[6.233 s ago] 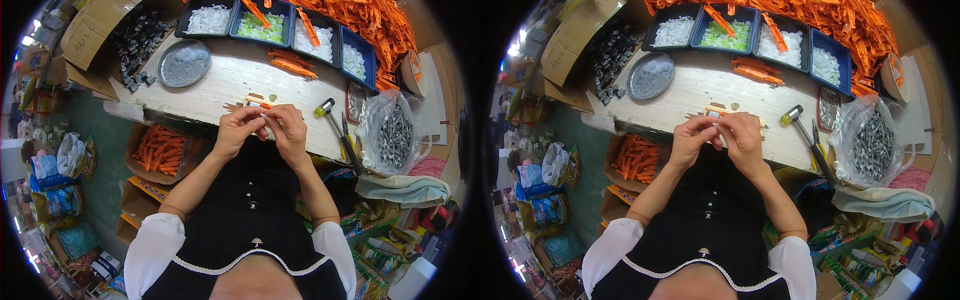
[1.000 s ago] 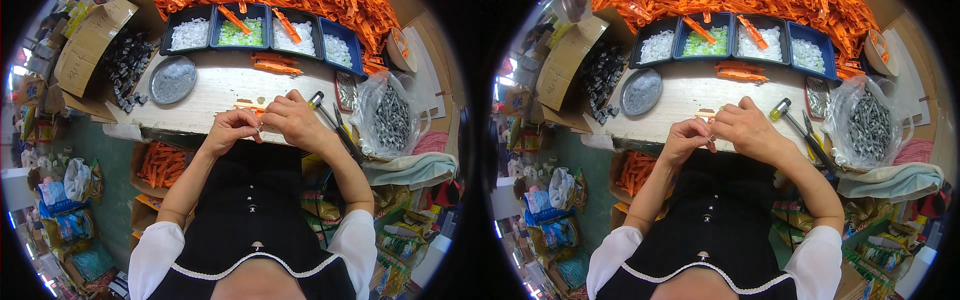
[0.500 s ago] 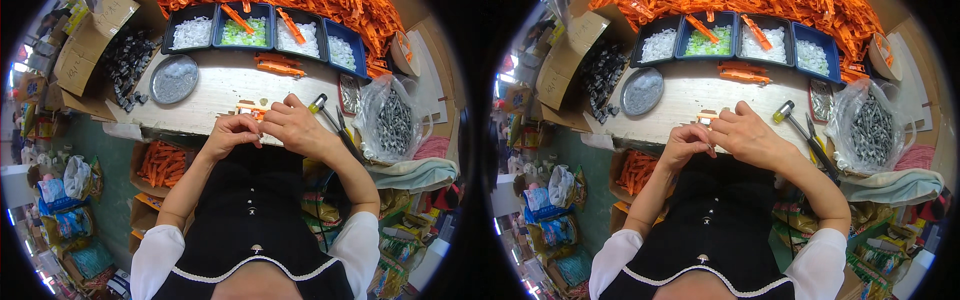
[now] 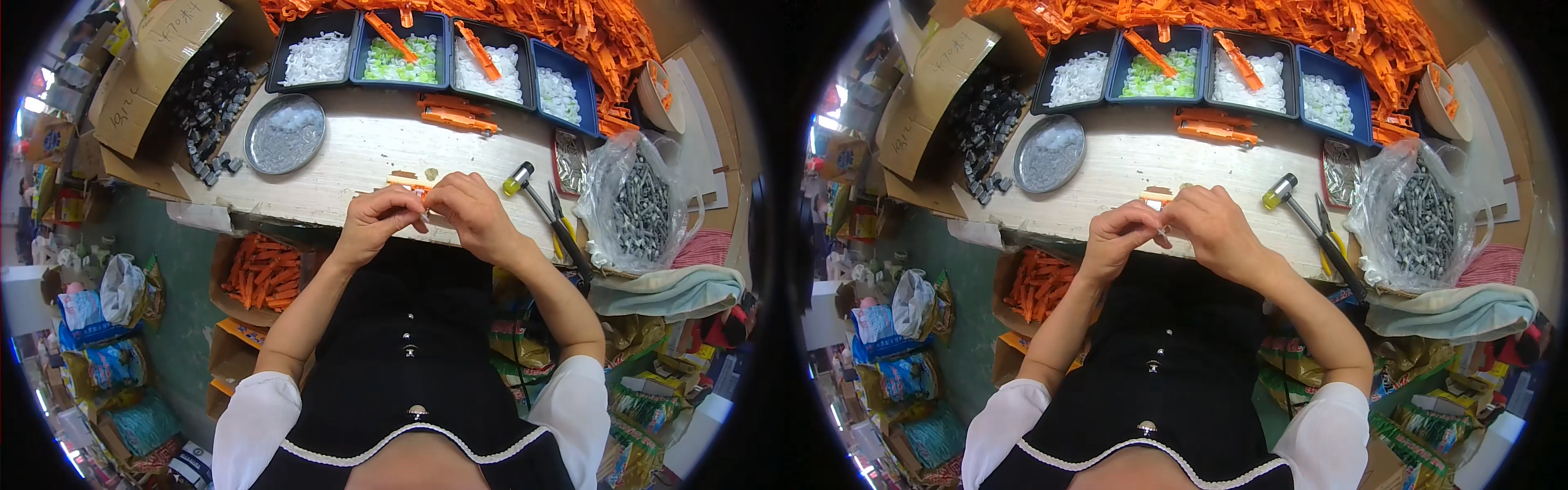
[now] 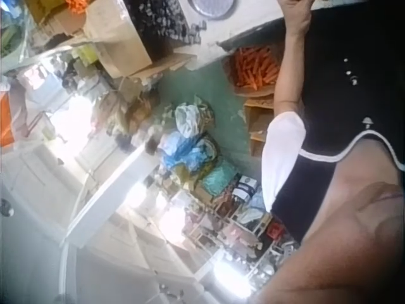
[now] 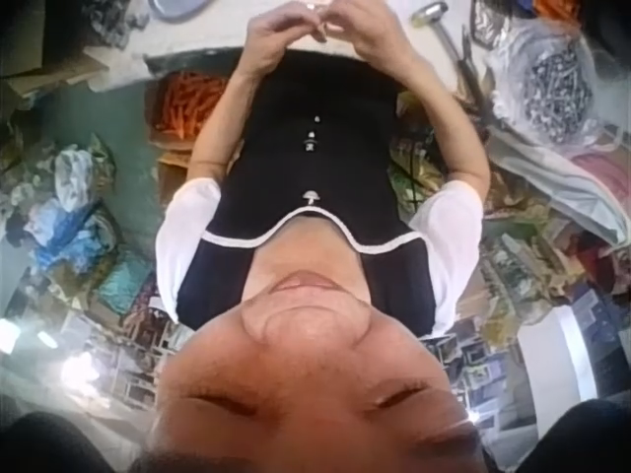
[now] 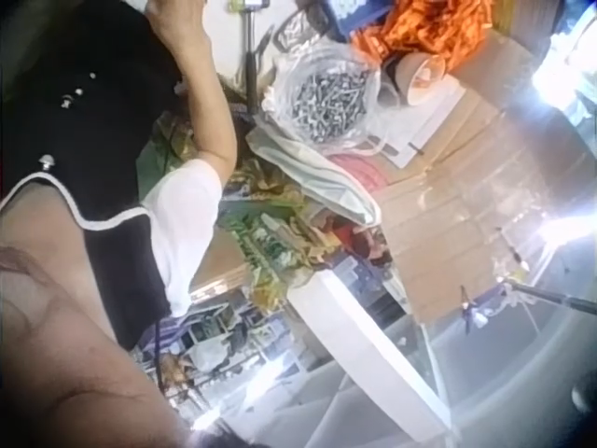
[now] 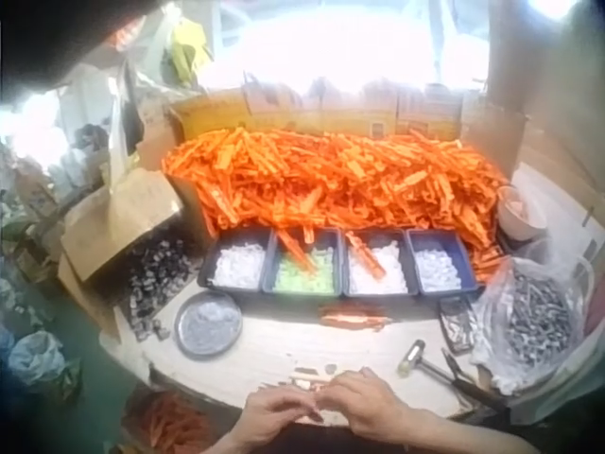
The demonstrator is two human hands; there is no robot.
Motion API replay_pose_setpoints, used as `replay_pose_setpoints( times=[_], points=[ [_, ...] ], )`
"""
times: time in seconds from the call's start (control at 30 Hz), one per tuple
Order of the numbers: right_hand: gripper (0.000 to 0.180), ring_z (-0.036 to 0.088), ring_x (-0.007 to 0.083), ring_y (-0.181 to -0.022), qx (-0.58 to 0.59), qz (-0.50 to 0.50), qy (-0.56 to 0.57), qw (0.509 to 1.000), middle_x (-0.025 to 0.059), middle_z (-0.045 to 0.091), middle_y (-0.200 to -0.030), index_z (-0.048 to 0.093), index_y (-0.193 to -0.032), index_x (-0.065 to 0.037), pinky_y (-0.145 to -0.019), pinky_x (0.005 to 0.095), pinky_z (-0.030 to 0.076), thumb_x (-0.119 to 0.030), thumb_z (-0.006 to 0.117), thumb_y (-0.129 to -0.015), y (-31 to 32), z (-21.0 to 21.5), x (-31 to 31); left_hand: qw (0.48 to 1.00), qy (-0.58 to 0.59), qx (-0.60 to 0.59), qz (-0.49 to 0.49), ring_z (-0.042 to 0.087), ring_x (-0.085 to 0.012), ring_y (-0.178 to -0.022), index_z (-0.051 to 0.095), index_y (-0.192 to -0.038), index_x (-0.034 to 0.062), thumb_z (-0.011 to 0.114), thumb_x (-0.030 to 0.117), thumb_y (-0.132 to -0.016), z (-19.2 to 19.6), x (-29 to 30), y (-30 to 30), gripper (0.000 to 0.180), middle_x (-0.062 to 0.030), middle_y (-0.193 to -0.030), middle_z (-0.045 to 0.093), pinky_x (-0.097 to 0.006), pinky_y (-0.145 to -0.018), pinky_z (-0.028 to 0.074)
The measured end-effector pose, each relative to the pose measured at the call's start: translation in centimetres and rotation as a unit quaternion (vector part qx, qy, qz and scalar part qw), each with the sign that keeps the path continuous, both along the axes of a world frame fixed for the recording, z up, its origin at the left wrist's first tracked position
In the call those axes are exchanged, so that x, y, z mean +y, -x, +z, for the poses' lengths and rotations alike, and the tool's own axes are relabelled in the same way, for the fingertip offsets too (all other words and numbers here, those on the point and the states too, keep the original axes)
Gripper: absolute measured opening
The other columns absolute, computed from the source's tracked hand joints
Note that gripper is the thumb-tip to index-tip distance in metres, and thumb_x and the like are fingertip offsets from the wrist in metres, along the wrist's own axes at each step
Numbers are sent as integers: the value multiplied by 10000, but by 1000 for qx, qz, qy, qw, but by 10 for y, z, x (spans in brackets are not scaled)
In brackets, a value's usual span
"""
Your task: Manually assembling plastic toy parts by inserting small components and using a small hammer to secure them.
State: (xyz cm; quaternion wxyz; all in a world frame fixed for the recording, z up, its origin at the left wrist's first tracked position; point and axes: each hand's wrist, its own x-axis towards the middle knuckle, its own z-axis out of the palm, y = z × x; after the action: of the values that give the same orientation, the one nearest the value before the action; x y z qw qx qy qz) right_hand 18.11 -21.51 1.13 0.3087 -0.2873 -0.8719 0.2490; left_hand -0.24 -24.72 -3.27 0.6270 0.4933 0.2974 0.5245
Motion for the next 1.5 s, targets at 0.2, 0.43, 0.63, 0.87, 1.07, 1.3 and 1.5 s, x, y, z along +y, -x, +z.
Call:
replay_pose_setpoints(
  times=[0.2, 0.43, 0.63, 0.87, 1.07, 1.3, 1.5],
  points=[
    [161, 548, 208, -756, 48, -82, -14, 995, 63, 595, -844, 601, -903, -45, -676, 290, 379, 11, 585, -753, -2, -6, -4, 987, -103, 116, 50, 568, -150, -793, 598, -873, -20, 555, -42, -809, 1, 10, -9, 80, -82, -869, 587, -243, -709, 474],
    [106, 543, 185, -682, 65, -182, -16, 981, 56, 603, -801, 616, -850, -43, -629, 276, 367, -40, 639, -746, -3, -13, -9, 923, -250, 238, 170, 532, -157, -741, 609, -849, 19, 604, -31, -761, 7, 25, -21, 101, -50, -821, 606, -255, -673, 429],
    [78, 528, 184, -710, 34, -206, -71, 975, 36, 579, -774, 593, -805, -57, -637, 297, 320, -61, 634, -738, -5, -24, -8, 892, -286, 304, 173, 514, -185, -802, 630, -882, 44, 641, 3, -729, 3, 31, -19, 159, -39, -840, 616, -275, -688, 417],
    [91, 489, 161, -705, -74, -197, -117, 971, -1, 521, -713, 602, -795, -102, -652, 317, 292, -93, 640, -713, -3, -49, -6, 863, -265, 416, 113, 469, -199, -935, 642, -904, 74, 687, 107, -702, -15, 35, 7, 210, -30, -942, 593, -315, -810, 357],
    [71, 466, 175, -739, -115, -168, -109, 973, -2, 499, -723, 594, -778, -128, -661, 342, 287, -150, 629, -720, 4, -49, -3, 868, -231, 436, 52, 425, -204, -987, 635, -916, 112, 710, 160, -652, -21, 34, 3, 278, -11, -995, 546, -340, -870, 272],
    [108, 461, 181, -768, -102, -143, -66, 982, 7, 502, -764, 606, -834, -123, -678, 347, 280, -155, 625, -733, 0, -47, -3, 851, -242, 463, 38, 428, -199, -944, 618, -881, 121, 693, 155, -645, -14, 39, 2, 250, -7, -952, 537, -341, -838, 281],
    [111, 463, 177, -779, -95, -136, -54, 985, 10, 504, -766, 616, -845, -122, -679, 346, 278, -145, 624, -736, -5, -44, 1, 803, -242, 545, -26, 424, -202, -851, 574, -788, 117, 662, 177, -652, 3, 54, -5, 173, -10, -855, 506, -338, -779, 289]
  ],
)
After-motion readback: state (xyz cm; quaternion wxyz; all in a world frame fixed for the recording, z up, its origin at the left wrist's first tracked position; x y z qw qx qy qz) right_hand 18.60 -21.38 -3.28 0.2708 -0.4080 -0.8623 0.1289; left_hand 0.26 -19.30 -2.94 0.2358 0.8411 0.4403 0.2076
